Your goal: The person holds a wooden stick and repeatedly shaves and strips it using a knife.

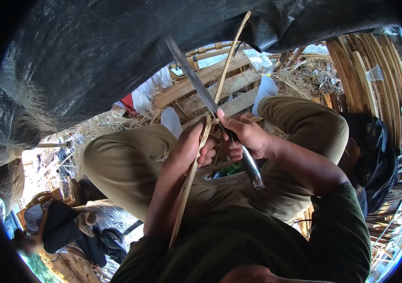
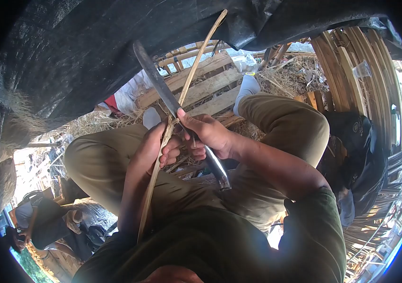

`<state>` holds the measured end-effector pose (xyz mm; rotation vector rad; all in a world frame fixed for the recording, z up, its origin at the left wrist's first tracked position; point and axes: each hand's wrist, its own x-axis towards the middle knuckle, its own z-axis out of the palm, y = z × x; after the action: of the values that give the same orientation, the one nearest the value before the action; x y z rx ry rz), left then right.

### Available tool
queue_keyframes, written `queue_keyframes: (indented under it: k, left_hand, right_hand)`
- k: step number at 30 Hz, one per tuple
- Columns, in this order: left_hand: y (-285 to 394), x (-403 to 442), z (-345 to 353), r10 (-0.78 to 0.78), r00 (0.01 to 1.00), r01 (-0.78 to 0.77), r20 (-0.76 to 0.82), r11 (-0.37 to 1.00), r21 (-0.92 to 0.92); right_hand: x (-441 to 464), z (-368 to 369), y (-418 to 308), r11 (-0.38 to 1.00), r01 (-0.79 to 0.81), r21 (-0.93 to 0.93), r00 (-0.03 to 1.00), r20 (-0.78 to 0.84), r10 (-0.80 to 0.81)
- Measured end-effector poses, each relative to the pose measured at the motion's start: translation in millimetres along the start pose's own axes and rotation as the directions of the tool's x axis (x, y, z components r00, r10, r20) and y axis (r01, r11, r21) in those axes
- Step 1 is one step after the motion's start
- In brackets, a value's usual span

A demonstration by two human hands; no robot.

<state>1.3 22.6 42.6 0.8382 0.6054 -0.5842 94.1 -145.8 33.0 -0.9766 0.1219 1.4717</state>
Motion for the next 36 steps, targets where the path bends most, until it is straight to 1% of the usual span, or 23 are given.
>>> queue_keyframes:
  k: [1,4,5,8,11,12,13,15,16,18,19,23,26,29,31,32,34,35,36]
  left_hand:
    - [0,0,0,0.0,1.0,0.0,0.017,1.0,-0.001]
    - [-1,0,4,-0.002,0.996,0.002,-0.092,1.0,0.001]
    - [0,1,4,-0.001,0.995,0.001,-0.096,1.0,-0.007]
    - [-1,1,1,-0.004,0.996,0.0,-0.089,0.999,-0.041]
    - [-2,3,-3,-0.024,0.999,0.021,-0.037,0.997,-0.074]
    - [-1,2,-2,-0.023,1.0,0.022,-0.019,0.997,-0.077]
    - [-1,2,-2,-0.024,1.0,0.024,0.0,0.996,-0.08]
    - [-1,2,-2,-0.018,1.0,0.02,0.018,0.997,-0.075]
    - [-1,3,-3,-0.015,1.0,0.017,0.027,0.997,-0.072]
    - [1,4,-3,-0.034,0.997,0.041,0.062,0.992,-0.119]
    - [1,4,-3,-0.042,0.996,0.054,0.08,0.988,-0.144]
    - [0,4,-2,-0.046,0.981,0.09,0.189,0.968,-0.234]
    - [-1,3,0,-0.031,0.975,0.091,0.218,0.958,-0.272]
    - [-2,4,-2,-0.023,0.971,0.094,0.236,0.95,-0.297]
    - [-6,8,-8,-0.006,0.961,0.094,0.276,0.947,-0.308]
    - [-10,11,-13,0.061,0.973,-0.012,0.224,0.977,-0.213]
    - [-13,14,-16,0.211,0.967,-0.213,0.143,0.977,-0.001]
    - [-13,18,-14,0.328,0.944,-0.329,0.03,0.94,0.093]
    - [-11,21,-3,0.448,0.891,-0.427,-0.073,0.882,0.198]
  right_hand:
    - [2,-5,0,1.0,-0.016,0.025,0.999,0.047,0.014]
    - [9,-21,6,0.996,-0.046,0.077,0.983,0.179,0.031]
    - [11,-24,7,0.995,-0.053,0.09,0.975,0.221,0.032]
    - [14,-25,7,1.0,0.014,0.014,0.97,0.243,-0.017]
    - [10,-20,-3,0.983,0.181,-0.034,0.984,-0.001,-0.181]
    - [10,-25,-7,0.946,0.291,-0.14,0.946,-0.103,-0.306]
    - [12,-31,-8,0.885,0.378,-0.272,0.9,-0.118,-0.42]
    - [18,-43,-11,0.691,0.502,-0.52,0.768,-0.099,-0.633]
    - [14,-49,-16,0.472,0.53,-0.705,0.685,0.027,-0.728]
    - [13,-52,-23,0.134,0.518,-0.845,0.554,0.212,-0.805]
    - [11,-50,-25,-0.044,0.484,-0.874,0.493,0.314,-0.811]
    - [11,-47,-25,0.06,0.387,-0.92,0.575,0.19,-0.796]
    - [20,-52,-25,0.101,0.456,-0.884,0.485,0.152,-0.861]
    - [15,-53,-31,-0.043,0.416,-0.908,0.446,0.245,-0.861]
    - [15,-55,-31,-0.132,0.329,-0.935,0.418,0.269,-0.868]
    - [15,-54,-30,-0.172,0.284,-0.943,0.405,0.281,-0.87]
    - [10,-47,-32,-0.102,0.335,-0.937,0.476,0.261,-0.84]
    - [8,-45,-33,-0.064,0.357,-0.932,0.511,0.252,-0.822]
    - [8,-42,-31,-0.054,0.4,-0.915,0.493,0.265,-0.829]
